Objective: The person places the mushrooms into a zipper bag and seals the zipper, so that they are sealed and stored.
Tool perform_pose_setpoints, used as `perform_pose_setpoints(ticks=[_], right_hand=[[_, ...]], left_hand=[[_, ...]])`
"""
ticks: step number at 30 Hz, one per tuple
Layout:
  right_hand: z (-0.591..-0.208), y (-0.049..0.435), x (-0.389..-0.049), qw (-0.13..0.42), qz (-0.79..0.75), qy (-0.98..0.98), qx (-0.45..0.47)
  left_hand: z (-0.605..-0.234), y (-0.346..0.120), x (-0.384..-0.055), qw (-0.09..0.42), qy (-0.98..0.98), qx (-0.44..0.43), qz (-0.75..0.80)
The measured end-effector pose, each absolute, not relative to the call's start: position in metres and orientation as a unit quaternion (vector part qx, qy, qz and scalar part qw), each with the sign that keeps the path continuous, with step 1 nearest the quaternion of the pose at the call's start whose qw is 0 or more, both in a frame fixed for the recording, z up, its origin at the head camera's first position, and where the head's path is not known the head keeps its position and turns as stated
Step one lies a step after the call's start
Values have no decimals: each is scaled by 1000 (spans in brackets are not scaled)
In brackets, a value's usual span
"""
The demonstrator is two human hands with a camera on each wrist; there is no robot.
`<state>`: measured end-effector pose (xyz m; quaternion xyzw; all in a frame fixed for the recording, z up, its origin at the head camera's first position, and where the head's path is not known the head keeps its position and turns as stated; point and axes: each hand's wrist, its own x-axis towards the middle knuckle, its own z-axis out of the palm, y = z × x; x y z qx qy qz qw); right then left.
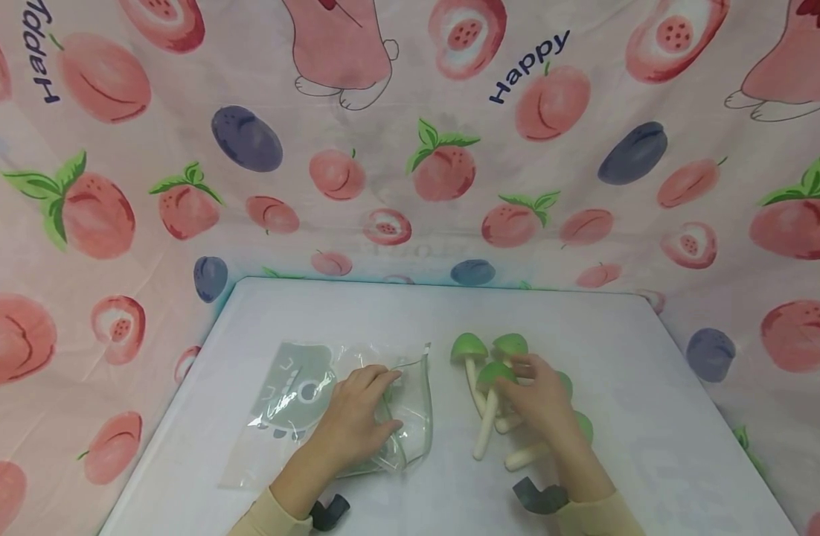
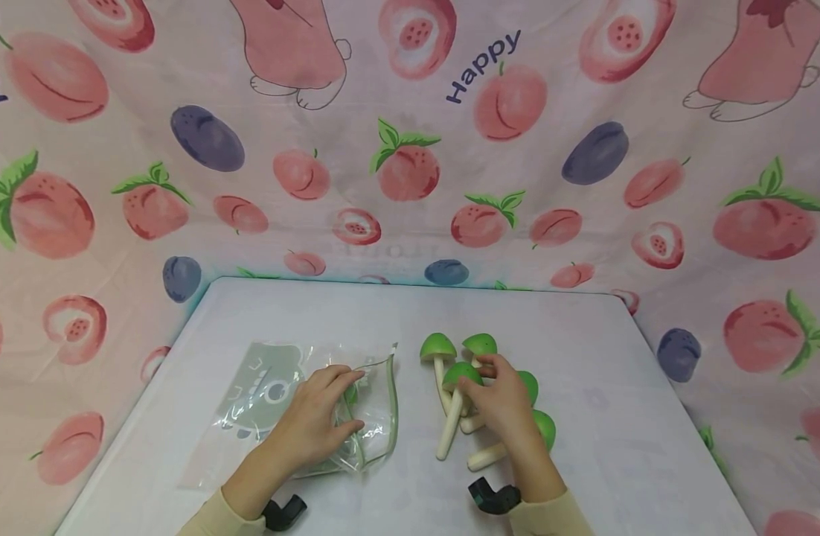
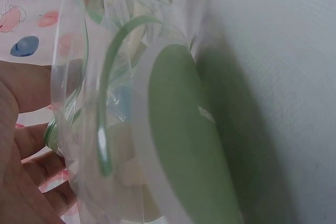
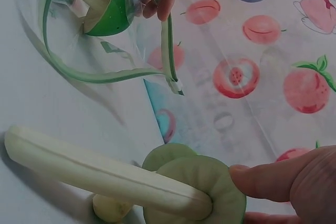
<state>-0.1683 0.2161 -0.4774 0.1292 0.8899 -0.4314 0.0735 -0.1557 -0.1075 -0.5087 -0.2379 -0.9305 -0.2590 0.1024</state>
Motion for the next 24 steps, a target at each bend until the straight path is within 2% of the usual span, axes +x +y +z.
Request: perform_pose_setpoints(ticks=[24], right_hand=[[-466, 197, -158, 48, -529, 841, 107]], left_hand=[[-508, -106, -155, 98, -932, -233, -259]])
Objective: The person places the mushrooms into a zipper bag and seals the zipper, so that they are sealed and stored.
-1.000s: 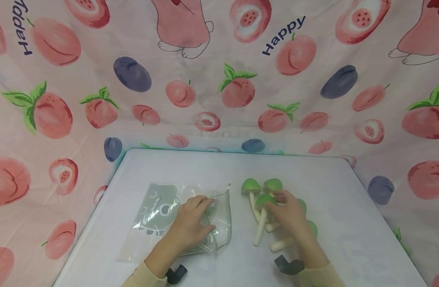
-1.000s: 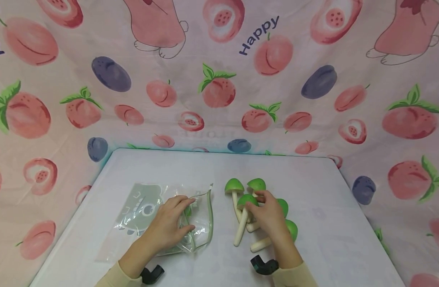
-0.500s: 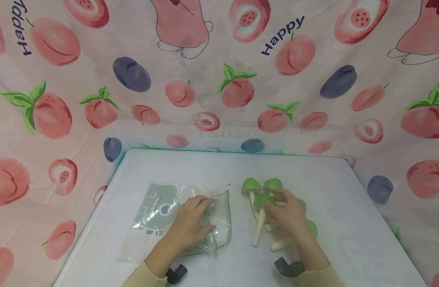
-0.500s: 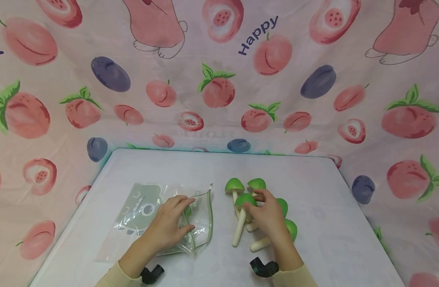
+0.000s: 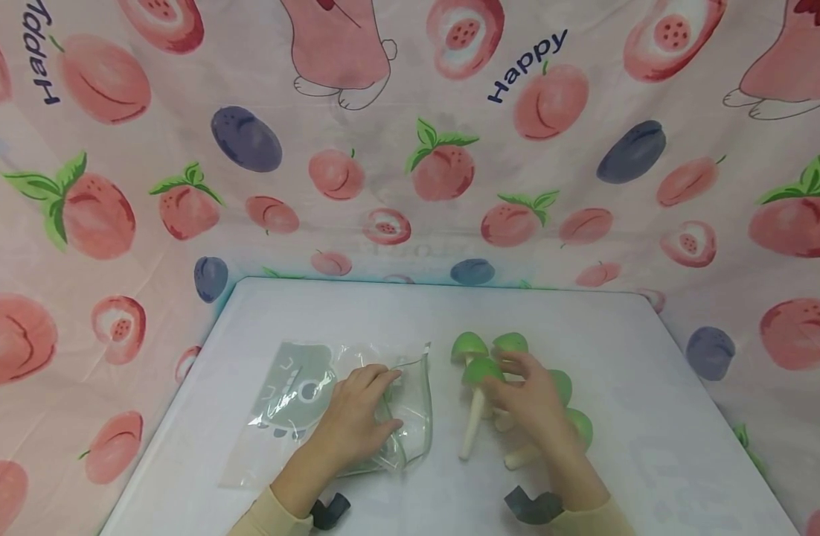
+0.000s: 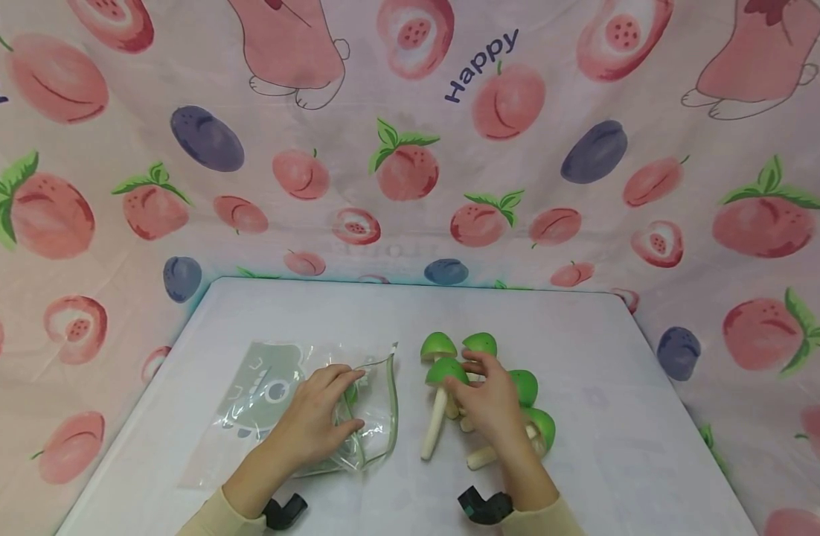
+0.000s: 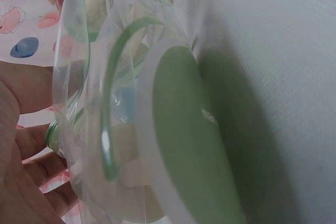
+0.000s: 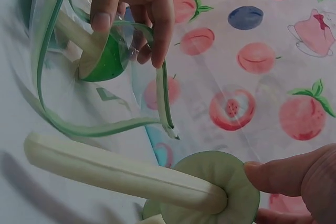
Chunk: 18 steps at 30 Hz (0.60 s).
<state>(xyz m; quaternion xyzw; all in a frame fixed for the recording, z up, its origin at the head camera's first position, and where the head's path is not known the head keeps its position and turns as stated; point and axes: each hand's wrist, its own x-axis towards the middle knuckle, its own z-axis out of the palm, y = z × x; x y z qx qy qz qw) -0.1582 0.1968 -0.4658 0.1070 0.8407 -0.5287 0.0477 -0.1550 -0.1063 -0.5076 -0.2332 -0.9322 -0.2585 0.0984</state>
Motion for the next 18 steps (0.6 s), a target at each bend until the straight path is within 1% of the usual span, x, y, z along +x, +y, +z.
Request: perform_pose_setpoints(ticks=[6, 14, 18], right_hand=[[-468, 187, -159, 33, -557, 823, 109], [-471, 172, -159, 15, -590, 800, 106], [-473, 166, -158, 2, -594, 797, 107]], left_hand=[[-507, -106, -155, 98, -933, -233, -256], [-506, -106, -155, 84, -933, -231, -263], [-506, -106, -154, 87, -934, -230, -260]])
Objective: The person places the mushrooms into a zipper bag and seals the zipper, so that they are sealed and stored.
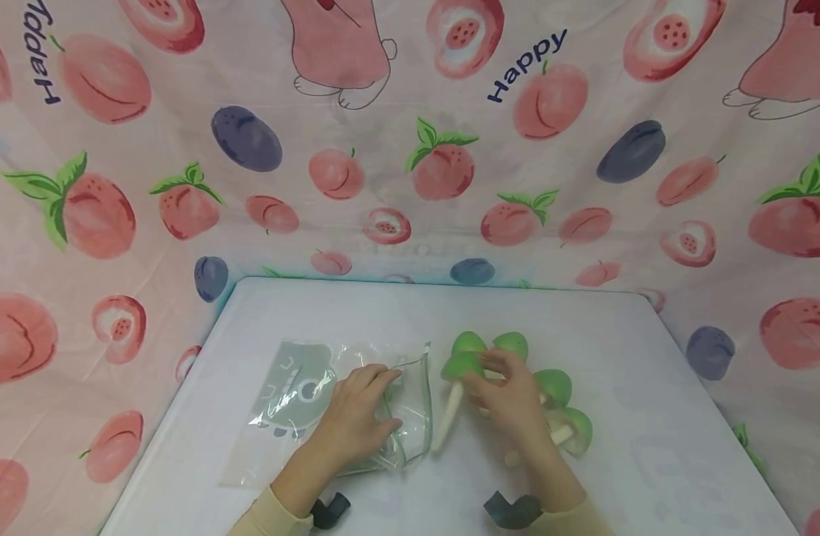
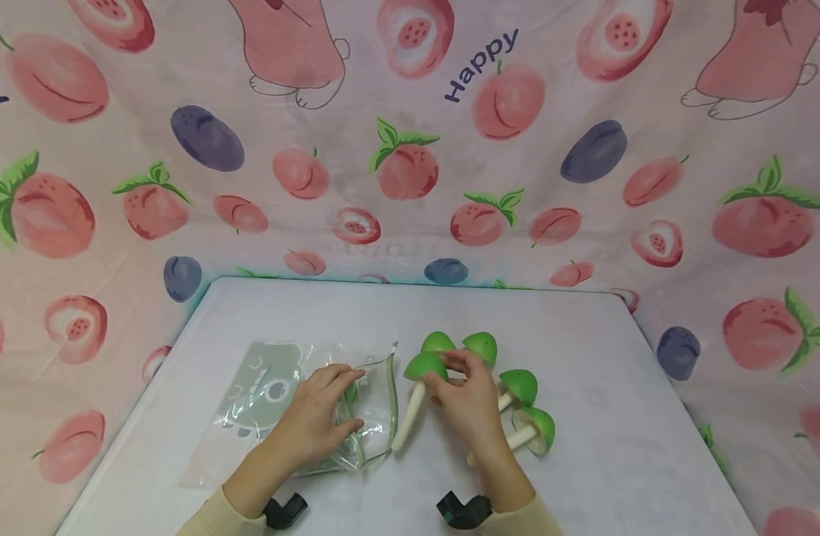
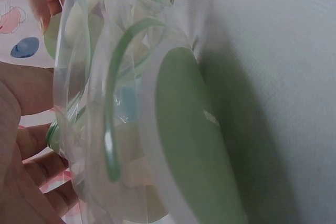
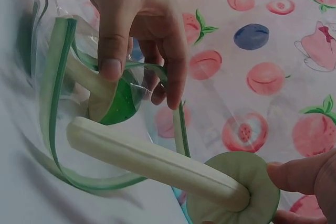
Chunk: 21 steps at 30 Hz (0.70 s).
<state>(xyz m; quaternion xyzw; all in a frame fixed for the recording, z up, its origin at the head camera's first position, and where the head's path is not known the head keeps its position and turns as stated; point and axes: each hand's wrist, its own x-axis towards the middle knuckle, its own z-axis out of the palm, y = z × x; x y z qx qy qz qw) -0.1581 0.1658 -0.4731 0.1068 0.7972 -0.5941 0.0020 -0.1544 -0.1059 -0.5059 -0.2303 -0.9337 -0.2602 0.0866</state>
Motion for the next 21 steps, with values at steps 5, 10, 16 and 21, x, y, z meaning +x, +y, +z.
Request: perform_pose_setpoints(ticks=[5, 10, 16, 21], right_hand=[[-475, 158, -156, -9, -605, 789, 104], [-479, 150, -156, -7, -617, 780, 104], [-489, 139, -158, -12, -630, 772, 86], [-496, 130, -158, -20, -647, 759, 70]], left_hand=[[-506, -106, -154, 89, -933, -232, -260], [-506, -106, -154, 91, -933, -234, -258], [-506, -106, -154, 92, -934, -232, -256], [-506, -106, -153, 93, -934, -231, -255]])
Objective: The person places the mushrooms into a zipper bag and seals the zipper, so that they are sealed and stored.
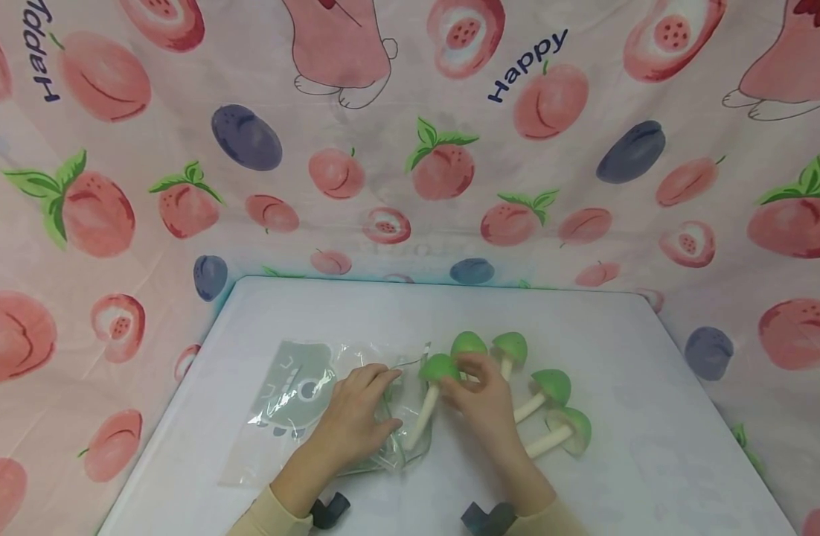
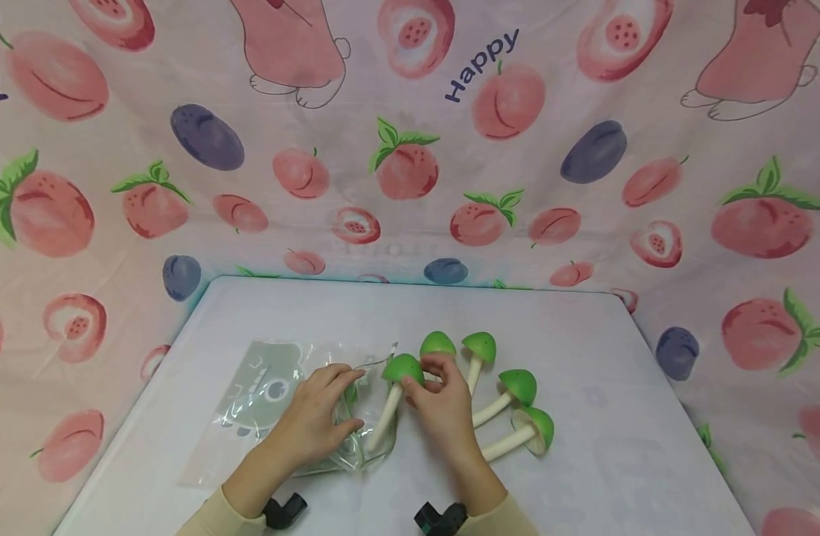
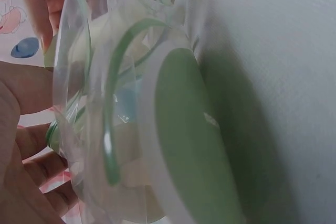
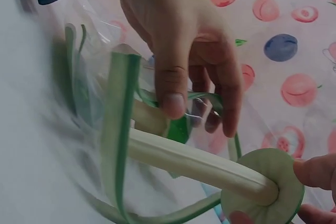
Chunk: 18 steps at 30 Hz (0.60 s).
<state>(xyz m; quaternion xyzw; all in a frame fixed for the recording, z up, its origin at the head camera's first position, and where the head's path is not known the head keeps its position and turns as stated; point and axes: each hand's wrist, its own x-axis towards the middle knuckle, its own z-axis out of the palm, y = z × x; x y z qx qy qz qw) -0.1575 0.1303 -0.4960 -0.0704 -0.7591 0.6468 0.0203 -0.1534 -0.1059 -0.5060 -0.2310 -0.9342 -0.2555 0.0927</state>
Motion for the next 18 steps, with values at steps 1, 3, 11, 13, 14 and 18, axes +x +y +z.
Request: perform_pose_setpoints(ticks=[1, 3, 11, 13, 14, 18], right_hand=[[-497, 129, -157, 21, 649, -757, -69], [-500, 126, -157, 21, 656, -752, -63], [-512, 117, -155, 19, 657, -752, -57], [-514, 114, -154, 20, 653, -755, -58], [-515, 113, -154, 21, 651, -757, -58], [-521, 107, -153, 23, 642, -764, -60]], left_hand=[[-506, -106, -153, 94, -934, -232, -255], [-506, -106, -153, 96, -933, -233, -258], [-507, -106, -154, 99, -932, -234, -258], [-507, -105, -154, 99, -933, -233, -255], [-507, -105, -154, 99, -933, -233, -255], [-508, -105, -154, 103, -932, -234, -256]])
